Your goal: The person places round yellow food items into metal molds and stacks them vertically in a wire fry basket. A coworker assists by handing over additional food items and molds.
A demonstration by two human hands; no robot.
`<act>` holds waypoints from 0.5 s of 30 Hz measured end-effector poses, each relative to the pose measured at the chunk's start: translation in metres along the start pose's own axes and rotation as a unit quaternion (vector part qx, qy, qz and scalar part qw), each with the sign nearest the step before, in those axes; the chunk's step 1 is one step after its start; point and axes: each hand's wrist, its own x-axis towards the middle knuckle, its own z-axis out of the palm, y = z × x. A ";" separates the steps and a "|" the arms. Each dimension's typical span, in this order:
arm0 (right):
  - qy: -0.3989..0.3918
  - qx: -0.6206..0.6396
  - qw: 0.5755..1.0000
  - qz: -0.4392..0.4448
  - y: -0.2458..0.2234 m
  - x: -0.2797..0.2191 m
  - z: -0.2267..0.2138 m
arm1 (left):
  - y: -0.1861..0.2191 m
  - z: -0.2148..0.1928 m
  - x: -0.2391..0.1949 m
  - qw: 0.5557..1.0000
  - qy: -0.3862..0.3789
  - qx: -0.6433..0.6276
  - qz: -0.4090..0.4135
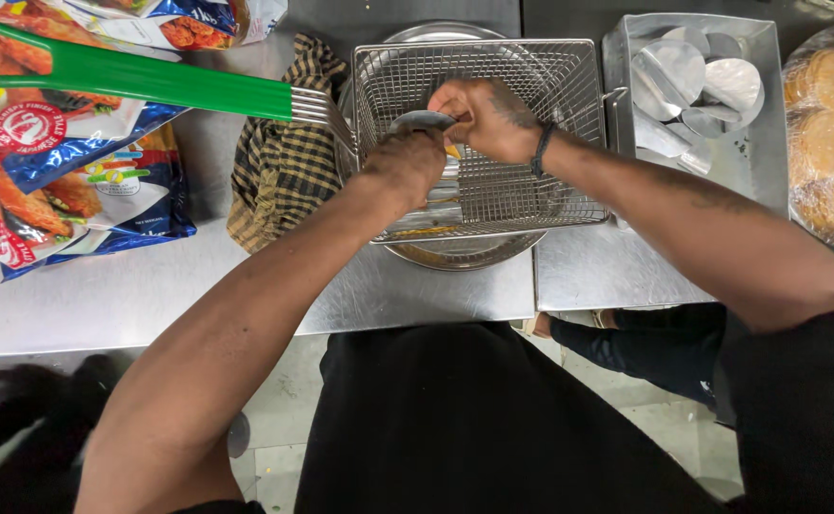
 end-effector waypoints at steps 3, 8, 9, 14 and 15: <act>-0.033 0.054 0.998 0.018 0.015 0.003 0.002 | -0.002 0.003 0.002 1.000 0.006 -0.003 0.019; -0.047 0.181 0.982 0.031 0.037 0.012 0.006 | -0.004 0.001 0.009 0.997 -0.042 -0.051 -0.026; -0.048 0.196 0.979 0.040 0.039 0.012 0.008 | -0.004 0.002 0.009 0.998 -0.039 -0.032 -0.021; -0.024 0.167 0.984 0.060 0.038 0.013 0.005 | -0.002 0.003 0.008 1.000 -0.005 0.000 -0.002; -0.015 0.151 0.987 0.055 0.037 0.012 0.008 | -0.001 0.005 0.007 1.000 -0.014 0.009 0.000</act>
